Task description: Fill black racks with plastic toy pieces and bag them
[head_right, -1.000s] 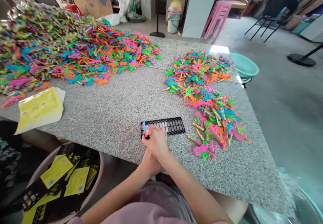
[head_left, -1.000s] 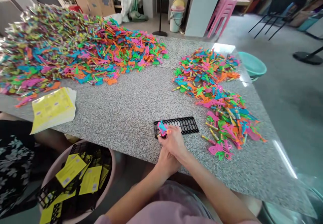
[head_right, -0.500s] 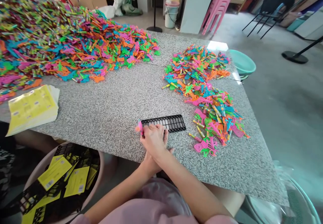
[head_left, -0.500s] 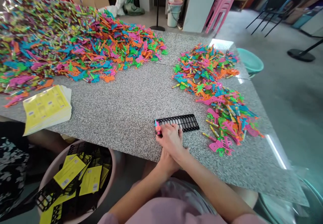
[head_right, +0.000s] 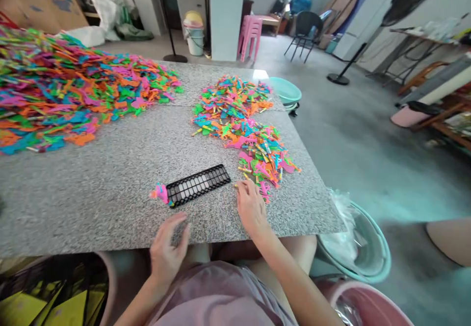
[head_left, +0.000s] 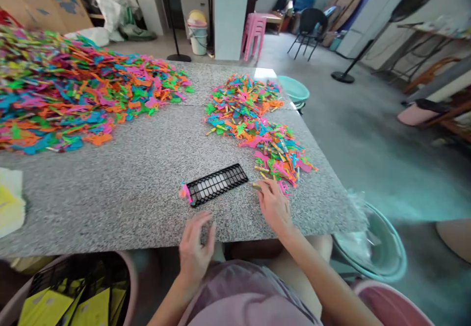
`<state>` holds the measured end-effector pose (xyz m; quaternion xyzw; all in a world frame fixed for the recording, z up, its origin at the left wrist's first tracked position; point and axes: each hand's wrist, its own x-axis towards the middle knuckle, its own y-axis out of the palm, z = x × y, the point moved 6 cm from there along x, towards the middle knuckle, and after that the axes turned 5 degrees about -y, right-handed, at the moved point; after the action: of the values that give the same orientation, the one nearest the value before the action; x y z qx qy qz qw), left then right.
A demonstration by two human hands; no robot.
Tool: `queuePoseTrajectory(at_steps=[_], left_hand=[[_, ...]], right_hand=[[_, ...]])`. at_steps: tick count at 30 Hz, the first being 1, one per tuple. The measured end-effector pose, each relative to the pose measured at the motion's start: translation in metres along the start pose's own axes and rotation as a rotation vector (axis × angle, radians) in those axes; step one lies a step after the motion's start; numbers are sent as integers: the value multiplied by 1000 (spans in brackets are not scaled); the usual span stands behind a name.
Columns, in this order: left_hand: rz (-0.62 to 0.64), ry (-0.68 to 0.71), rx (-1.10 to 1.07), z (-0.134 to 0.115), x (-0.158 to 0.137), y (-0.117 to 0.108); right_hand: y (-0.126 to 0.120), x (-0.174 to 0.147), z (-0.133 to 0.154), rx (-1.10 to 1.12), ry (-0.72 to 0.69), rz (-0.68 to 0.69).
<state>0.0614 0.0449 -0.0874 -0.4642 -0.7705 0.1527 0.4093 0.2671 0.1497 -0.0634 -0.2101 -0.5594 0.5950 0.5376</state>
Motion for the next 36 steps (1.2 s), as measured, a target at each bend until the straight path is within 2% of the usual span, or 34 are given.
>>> queuePoseTrajectory(at_steps=[2,5,8,11,13,15,18,20,22,25,28,32,36], left_hand=[[-176,-151,84,23,3,-21],[-179,-199,114,44,20,-25],[-89,-155,127,49,37,-17],[-63,-135,167,50,38,-12],[-60,-129,188,49,33,-11],[-57,-117,204,48,27,-9],[-61,-91,219,46,21,-8],[-73,-77,225,45,20,-8],[-85,-66,228,43,19,-8],[-89,-55,231,40,19,-8],[-88,-60,241,38,19,-8],[-71,-71,250,37,18,-6],[-39,-83,240,39,18,-5]], right_hand=[[5,6,-12,-179,4,113],[8,18,-4,-294,-52,243],[-4,18,25,-188,-221,170],[-11,2,50,68,-397,-22],[-3,-8,49,209,-348,-144],[13,-14,39,262,-214,-165],[35,-14,29,159,-88,-27],[38,-7,26,64,-49,48],[38,5,28,57,-23,61],[41,30,40,162,-21,37],[51,47,52,128,-68,66],[62,47,53,49,-165,128],[64,41,50,41,-190,144]])
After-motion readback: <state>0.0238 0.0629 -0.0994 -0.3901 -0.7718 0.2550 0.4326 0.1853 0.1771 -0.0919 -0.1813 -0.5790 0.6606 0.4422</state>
